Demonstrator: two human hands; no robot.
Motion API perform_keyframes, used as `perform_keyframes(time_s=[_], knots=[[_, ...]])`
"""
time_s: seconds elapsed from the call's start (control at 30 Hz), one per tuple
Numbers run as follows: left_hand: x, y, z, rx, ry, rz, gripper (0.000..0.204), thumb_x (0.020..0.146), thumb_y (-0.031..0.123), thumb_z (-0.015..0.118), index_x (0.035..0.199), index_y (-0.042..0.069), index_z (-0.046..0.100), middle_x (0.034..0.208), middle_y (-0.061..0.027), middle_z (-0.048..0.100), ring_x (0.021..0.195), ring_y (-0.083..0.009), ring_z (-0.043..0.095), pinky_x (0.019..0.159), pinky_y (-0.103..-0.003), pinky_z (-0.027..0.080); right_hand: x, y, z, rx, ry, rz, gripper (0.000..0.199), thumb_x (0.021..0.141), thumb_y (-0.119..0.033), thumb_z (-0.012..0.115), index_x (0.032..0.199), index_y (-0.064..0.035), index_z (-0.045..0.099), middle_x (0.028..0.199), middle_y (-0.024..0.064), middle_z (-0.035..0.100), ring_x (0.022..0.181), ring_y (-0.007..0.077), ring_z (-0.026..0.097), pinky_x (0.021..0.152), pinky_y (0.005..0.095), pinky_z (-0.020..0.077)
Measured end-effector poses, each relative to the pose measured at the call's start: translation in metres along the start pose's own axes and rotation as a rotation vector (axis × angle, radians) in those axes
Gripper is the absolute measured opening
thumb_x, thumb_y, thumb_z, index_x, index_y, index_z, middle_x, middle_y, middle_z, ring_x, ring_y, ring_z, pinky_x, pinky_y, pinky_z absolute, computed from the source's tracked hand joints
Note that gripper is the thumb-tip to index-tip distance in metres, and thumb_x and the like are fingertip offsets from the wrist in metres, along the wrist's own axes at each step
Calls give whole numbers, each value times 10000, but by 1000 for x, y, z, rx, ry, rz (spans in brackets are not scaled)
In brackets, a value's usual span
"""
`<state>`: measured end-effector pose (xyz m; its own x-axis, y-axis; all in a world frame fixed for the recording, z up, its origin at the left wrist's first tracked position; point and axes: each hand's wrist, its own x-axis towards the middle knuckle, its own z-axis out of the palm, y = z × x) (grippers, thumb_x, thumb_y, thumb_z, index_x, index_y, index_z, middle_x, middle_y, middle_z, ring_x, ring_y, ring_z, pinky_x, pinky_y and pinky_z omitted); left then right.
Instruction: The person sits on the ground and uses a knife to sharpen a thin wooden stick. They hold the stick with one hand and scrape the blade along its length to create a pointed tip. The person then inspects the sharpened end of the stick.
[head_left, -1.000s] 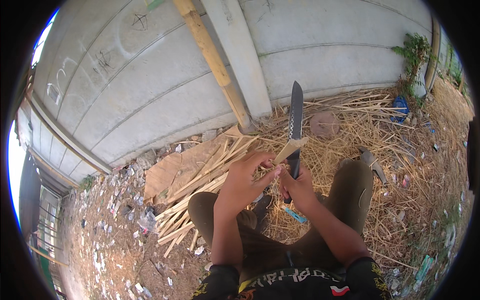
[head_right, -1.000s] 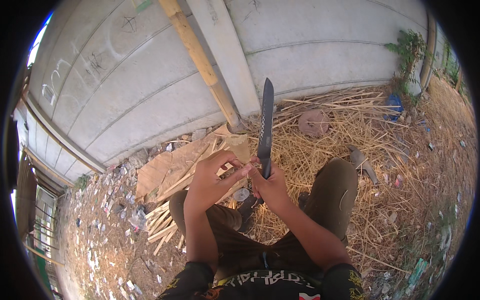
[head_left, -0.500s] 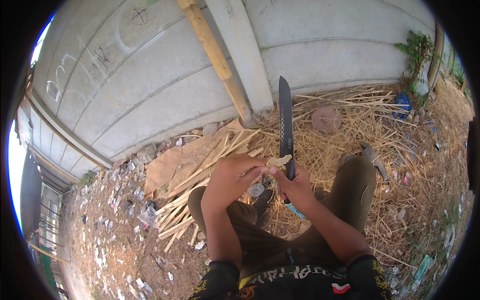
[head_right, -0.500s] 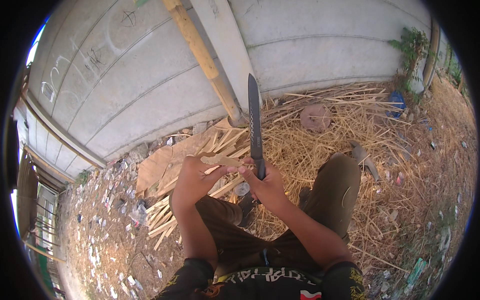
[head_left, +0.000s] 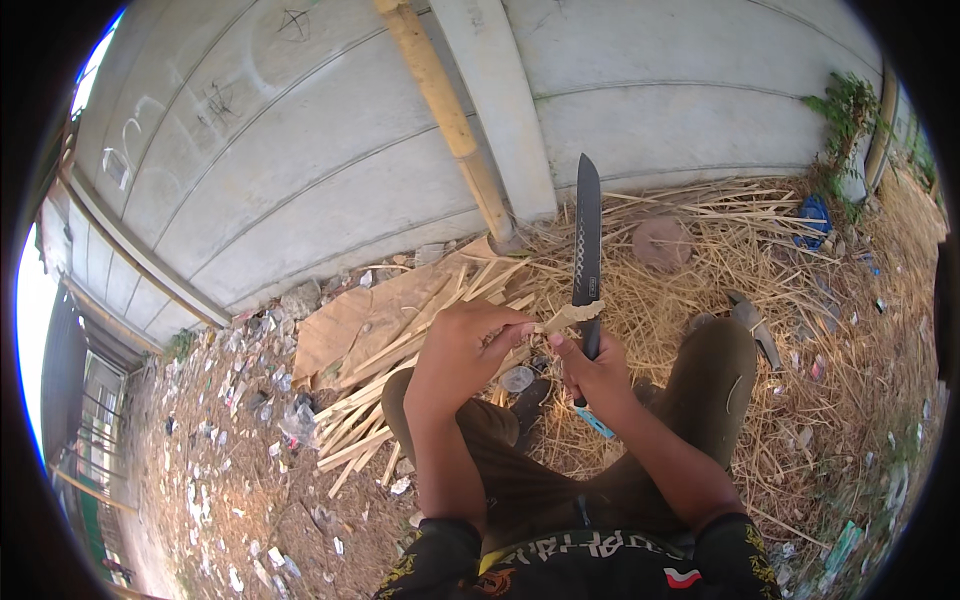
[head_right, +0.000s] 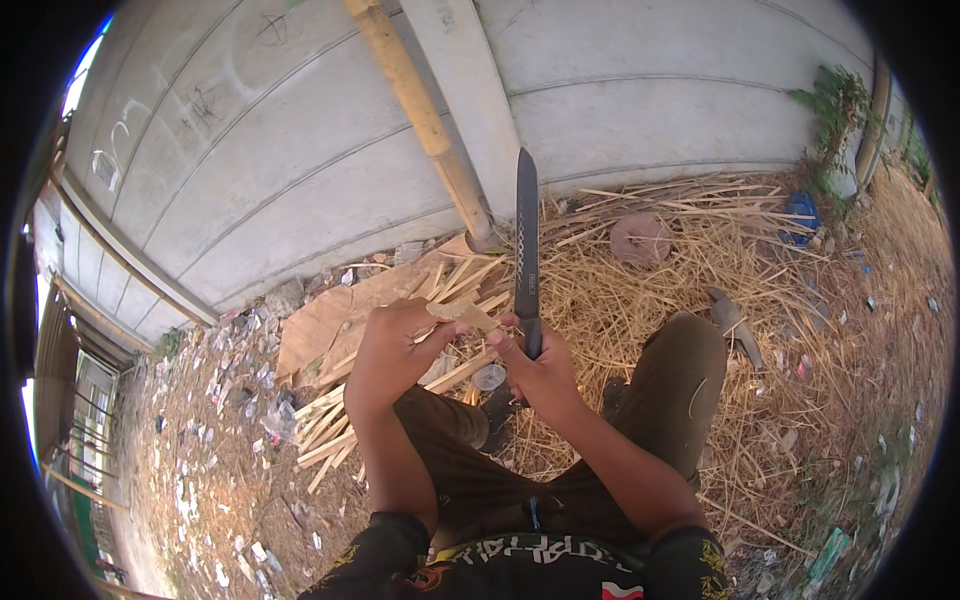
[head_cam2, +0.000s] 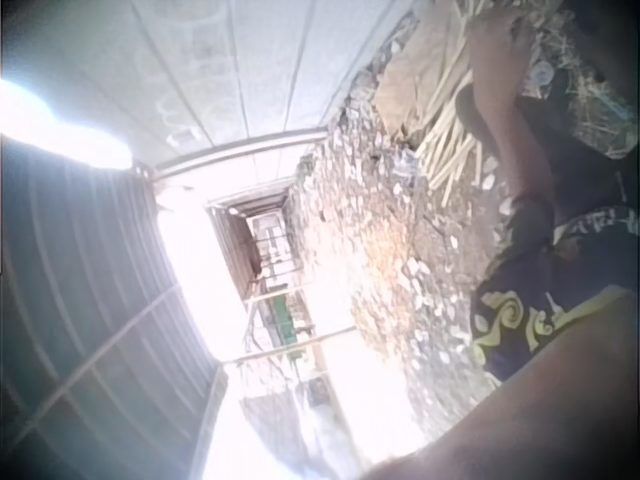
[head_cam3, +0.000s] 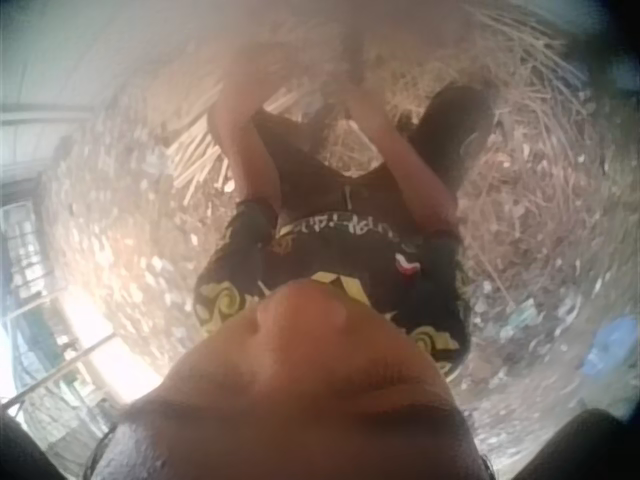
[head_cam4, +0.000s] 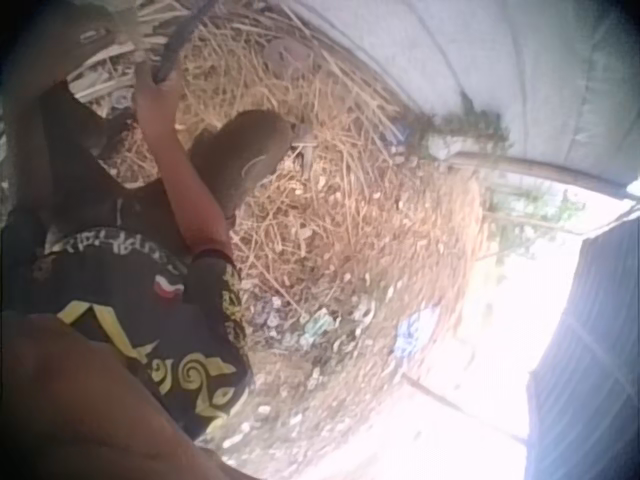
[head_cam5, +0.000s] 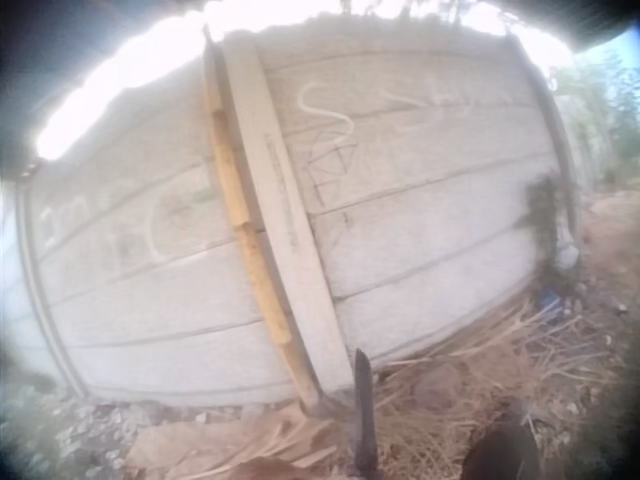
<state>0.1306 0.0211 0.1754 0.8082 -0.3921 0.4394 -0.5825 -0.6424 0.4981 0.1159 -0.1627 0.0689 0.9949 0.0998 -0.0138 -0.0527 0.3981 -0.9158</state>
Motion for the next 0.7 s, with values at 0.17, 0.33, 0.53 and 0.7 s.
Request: perform_keyframes(time_s=[0.17,0.33,0.53,0.7], knots=[[0,1,3,-30,28,27,215,802,190,833,927,28,767,749,-128,682,663,-242,636,606,-345,472,0,1,1,13,-3,-14,389,969,-262,710,1216,3,570,582,-41,516,406,45,446,388,224,342],[2,2,4,-206,-94,-22,243,859,210,776,1036,47,746,884,-130,733,797,-275,687,721,-362,529,-1,4,2,-72,-34,-34,378,975,-257,701,1213,8,571,565,-43,512,400,44,446,385,222,345],[0,5,-4,-214,-92,7,210,867,171,762,1037,50,753,867,-114,734,757,-253,654,691,-349,513,-1,5,3,-55,-21,-24,386,972,-256,704,1221,9,574,564,-44,511,396,43,440,381,220,345],[-2,-7,-3,-285,-91,75,191,872,147,756,1042,60,767,836,-104,727,717,-230,633,663,-339,496,-3,5,5,-58,-31,-14,376,967,-248,711,1219,3,589,564,-48,508,394,39,433,377,220,344]])
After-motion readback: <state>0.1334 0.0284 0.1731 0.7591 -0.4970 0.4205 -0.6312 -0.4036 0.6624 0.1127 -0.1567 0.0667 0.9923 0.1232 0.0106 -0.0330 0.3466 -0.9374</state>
